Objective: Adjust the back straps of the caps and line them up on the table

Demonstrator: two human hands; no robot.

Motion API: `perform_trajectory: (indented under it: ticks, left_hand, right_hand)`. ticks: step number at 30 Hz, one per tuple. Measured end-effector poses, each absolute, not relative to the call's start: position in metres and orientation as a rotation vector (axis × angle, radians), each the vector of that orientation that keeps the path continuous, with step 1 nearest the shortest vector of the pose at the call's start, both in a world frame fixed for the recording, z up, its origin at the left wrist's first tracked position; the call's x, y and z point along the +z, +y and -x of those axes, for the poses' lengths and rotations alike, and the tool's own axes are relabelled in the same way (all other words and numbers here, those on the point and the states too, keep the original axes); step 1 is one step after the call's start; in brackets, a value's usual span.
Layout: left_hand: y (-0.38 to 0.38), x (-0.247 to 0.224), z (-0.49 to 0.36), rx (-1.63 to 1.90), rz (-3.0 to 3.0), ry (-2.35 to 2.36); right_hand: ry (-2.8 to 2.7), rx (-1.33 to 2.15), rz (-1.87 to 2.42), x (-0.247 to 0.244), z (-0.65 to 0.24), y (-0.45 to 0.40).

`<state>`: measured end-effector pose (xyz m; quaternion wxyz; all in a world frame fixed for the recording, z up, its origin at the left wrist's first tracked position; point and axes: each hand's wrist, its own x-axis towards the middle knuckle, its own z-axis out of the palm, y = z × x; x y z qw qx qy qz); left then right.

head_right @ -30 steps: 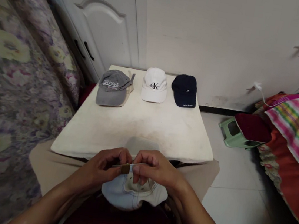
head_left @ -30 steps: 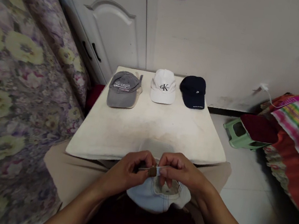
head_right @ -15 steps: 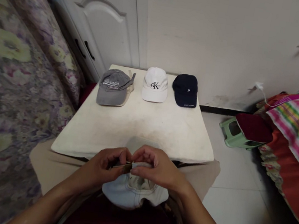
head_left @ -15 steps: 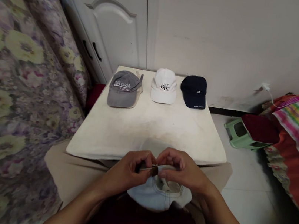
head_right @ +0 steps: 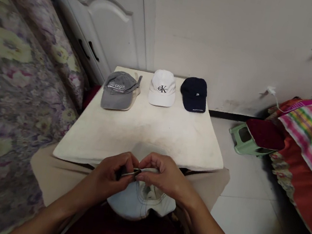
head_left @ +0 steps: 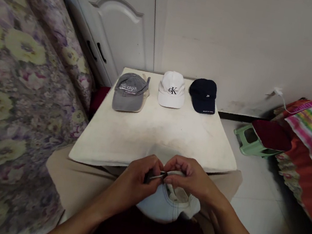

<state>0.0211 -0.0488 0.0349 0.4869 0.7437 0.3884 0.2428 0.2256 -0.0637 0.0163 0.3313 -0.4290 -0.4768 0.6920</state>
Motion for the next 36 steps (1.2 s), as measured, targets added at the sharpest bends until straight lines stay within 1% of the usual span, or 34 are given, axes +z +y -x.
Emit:
perform_trajectory:
  ticks: [13,22,36]
  left_hand:
    - [-0.0512,0.0355,-0.0218,0.598,-1.931,0.981]
    - [-0.0513,0.0378,-0.0262,0.603,-1.947,0.976]
    - [-0.0529,0.0383,-0.0285,0.565,-1.970,0.932]
  right_hand:
    - [-1.345,1.782,1.183,0.0197,-0.2295,-0.0654]
    - [-1.480,1.708,1.138,0.0227,-0.2329,-0.0628]
    - [-1.736,1.431,1.181,0.0205,-0.2330,-0.0655]
